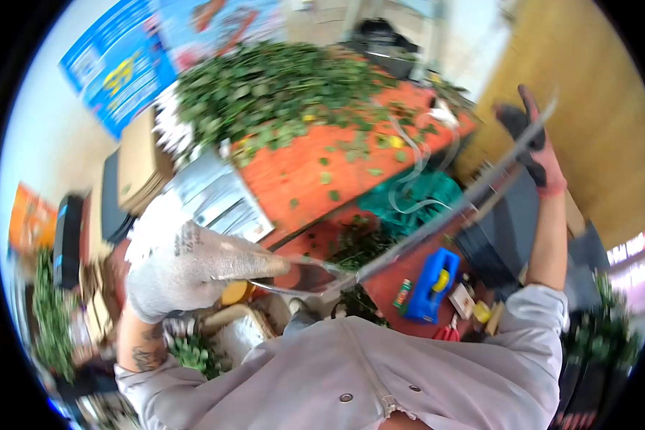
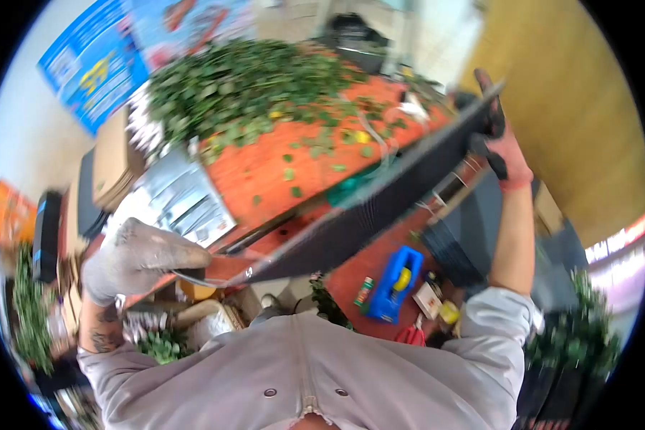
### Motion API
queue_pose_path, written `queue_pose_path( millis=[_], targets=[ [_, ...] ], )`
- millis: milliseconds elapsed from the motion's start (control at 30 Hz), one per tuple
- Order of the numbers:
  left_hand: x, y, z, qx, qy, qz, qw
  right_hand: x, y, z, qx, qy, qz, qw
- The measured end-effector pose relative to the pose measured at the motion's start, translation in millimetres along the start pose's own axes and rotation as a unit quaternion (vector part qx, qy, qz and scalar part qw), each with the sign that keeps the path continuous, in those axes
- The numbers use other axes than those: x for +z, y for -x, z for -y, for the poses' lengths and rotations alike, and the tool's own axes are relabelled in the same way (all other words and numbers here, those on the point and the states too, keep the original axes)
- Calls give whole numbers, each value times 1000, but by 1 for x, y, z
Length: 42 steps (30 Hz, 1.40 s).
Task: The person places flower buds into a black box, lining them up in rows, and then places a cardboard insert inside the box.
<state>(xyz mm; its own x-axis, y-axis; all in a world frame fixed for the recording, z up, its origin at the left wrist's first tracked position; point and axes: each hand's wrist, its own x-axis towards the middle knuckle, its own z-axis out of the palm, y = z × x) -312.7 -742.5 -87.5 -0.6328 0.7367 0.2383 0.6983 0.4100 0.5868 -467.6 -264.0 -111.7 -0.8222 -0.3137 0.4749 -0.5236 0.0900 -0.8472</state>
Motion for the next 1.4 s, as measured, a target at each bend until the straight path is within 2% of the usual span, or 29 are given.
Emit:
queue_pose_path(
  millis=[100, 167, 233, 300, 333, 367, 400, 433, 467, 500, 533, 567, 600, 700, 800, 867, 900, 933, 967, 1000, 1033, 1100, 1133, 1167, 1233, 1300, 1333, 1367, 1400],
  targets=[
    [29, 98, 34, -162, 119, -116, 973, 6, -39, -57, 166, -5, 245, 955],
    [55, 145, 59, -227, 119, -199, 946, 61, -70, -47, 91, -68, 208, 971],
    [65, 176, 80, -379, 109, -253, 884, 122, -126, -20, 41, 106, 86, 990],
    [77, 218, 117, -501, 0, -272, 822, 185, -201, 22, -2, 210, 165, 964],
    [77, 243, 132, -466, -150, -307, 816, 214, -232, 34, 24, 224, 211, 951],
    [63, 248, 140, -437, -201, -392, 784, 235, -277, 39, -49, 266, 257, 928],
    [40, 248, 137, -375, -232, -406, 800, 286, -299, 58, -35, 300, 268, 915],
    [21, 237, 139, -313, -257, -421, 812, 330, -324, 69, -113, 410, 274, 862],
    [9, 220, 153, -231, -183, -369, 882, 384, -341, 95, -7, 519, 284, 806],
    [-5, 202, 167, -143, -109, -309, 934, 410, -387, 64, -128, 518, 323, 782],
    [-9, 178, 180, -126, -135, -307, 934, 433, -425, 39, -254, 508, 356, 742],
    [-14, 158, 196, -107, -162, -306, 932, 487, -400, 69, -206, 585, 360, 697],
    [-14, 152, 220, -169, -122, -255, 944, 540, -371, 97, -157, 655, 358, 647],
    [-27, 160, 290, -263, -30, -141, 954, 597, -425, 28, -233, 612, 393, 645],
    [-10, 168, 382, -332, 135, -24, 933, 627, -373, 9, -439, 712, 305, 456],
    [2, 179, 417, -300, 156, 19, 941, 614, -352, -15, -565, 493, 374, 546],
    [11, 184, 429, -277, 149, 30, 949, 615, -334, -9, -517, 429, 477, 567],
    [21, 188, 439, -256, 137, 34, 956, 617, -316, -17, -301, 362, 608, 639],
    [28, 193, 443, -237, 124, 40, 963, 615, -304, -9, -231, 365, 645, 630],
    [36, 197, 450, -223, 108, 47, 968, 633, -302, -18, -9, 232, 768, 597],
    [42, 201, 454, -212, 90, 50, 972, 634, -303, -45, -7, 228, 772, 593],
    [52, 209, 460, -190, 50, 47, 979, 631, -310, -110, 335, 75, 745, 571],
    [59, 213, 460, -181, 29, 44, 982, 630, -313, -112, 486, -102, 687, 530],
    [67, 216, 459, -169, 8, 41, 985, 625, -316, -118, 485, -101, 697, 518],
    [78, 220, 457, -162, -7, 25, 986, 616, -327, -133, 579, -160, 678, 424],
    [76, 224, 451, -156, 22, 29, 987, 618, -290, -147, 592, -131, 665, 436],
    [70, 223, 442, -139, 44, 34, 989, 619, -261, -172, 279, 20, 767, 577],
    [59, 219, 430, -138, 57, 36, 988, 624, -242, -200, 107, 86, 782, 607],
    [42, 216, 414, -208, 143, 23, 967, 629, -222, -227, -65, 167, 758, 627]
  ],
)
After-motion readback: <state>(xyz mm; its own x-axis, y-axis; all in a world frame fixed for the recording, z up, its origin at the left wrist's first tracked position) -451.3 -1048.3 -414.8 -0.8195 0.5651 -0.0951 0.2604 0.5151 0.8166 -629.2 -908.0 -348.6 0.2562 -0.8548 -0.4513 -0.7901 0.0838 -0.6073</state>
